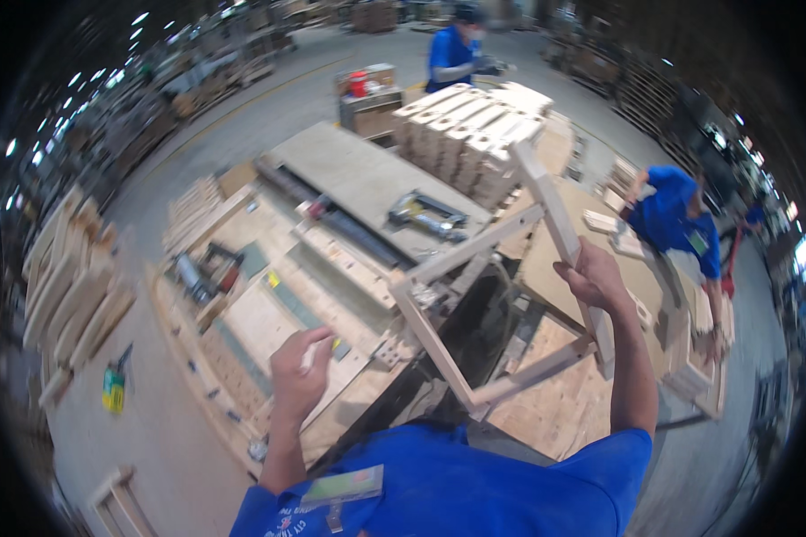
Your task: The person assembles wooden frames by placing pieces into a jig, aligning them, and using a nail gun to fasten joints. They repeatedly pick up frames, position them, and secure them before moving to the next unit.
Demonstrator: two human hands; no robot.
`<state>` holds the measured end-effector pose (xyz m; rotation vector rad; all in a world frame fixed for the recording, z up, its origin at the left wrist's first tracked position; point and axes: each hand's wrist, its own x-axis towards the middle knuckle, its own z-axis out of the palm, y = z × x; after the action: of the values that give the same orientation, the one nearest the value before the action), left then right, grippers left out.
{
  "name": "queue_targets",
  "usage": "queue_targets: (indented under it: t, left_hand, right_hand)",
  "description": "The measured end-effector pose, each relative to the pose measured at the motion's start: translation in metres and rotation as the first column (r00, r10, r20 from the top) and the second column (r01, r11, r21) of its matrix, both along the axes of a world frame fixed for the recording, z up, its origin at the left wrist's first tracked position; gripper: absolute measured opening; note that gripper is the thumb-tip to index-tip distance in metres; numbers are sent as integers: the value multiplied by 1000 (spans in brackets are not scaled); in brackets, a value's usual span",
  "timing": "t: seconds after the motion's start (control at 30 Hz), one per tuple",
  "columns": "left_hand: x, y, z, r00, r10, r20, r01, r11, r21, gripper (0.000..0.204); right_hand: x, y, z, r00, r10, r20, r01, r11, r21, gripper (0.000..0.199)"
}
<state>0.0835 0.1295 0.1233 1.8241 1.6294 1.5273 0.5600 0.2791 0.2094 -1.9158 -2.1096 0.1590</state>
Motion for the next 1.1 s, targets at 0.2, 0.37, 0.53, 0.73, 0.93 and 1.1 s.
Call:
queue_targets:
  t: [0.2,0.37,0.53,0.73,0.93,1.1]
  left_hand:
    - [2,-23,-15,979,-81,-187,112,981,160,33]
    - [-4,-33,-62,934,-25,-357,2,998,-65,48]
    - [-43,-14,-128,900,94,-425,-250,911,-327,32]
    - [-82,6,-160,858,274,-434,-442,824,-355,20]
    - [-94,6,-187,836,303,-457,-515,721,-464,20]
    - [-95,-2,-195,825,287,-487,-522,718,-461,21]
  right_hand:
    - [-180,56,-12,969,226,-95,-226,974,9,55]
    - [-318,95,-54,913,393,-107,-402,912,-78,75]
    - [-427,124,-115,894,447,40,-423,869,-257,81]
    - [-493,157,-178,844,536,-23,-507,783,-361,86]
    - [-533,167,-246,810,582,-79,-549,702,-455,84]
    - [-533,161,-283,805,592,-18,-528,703,-477,77]
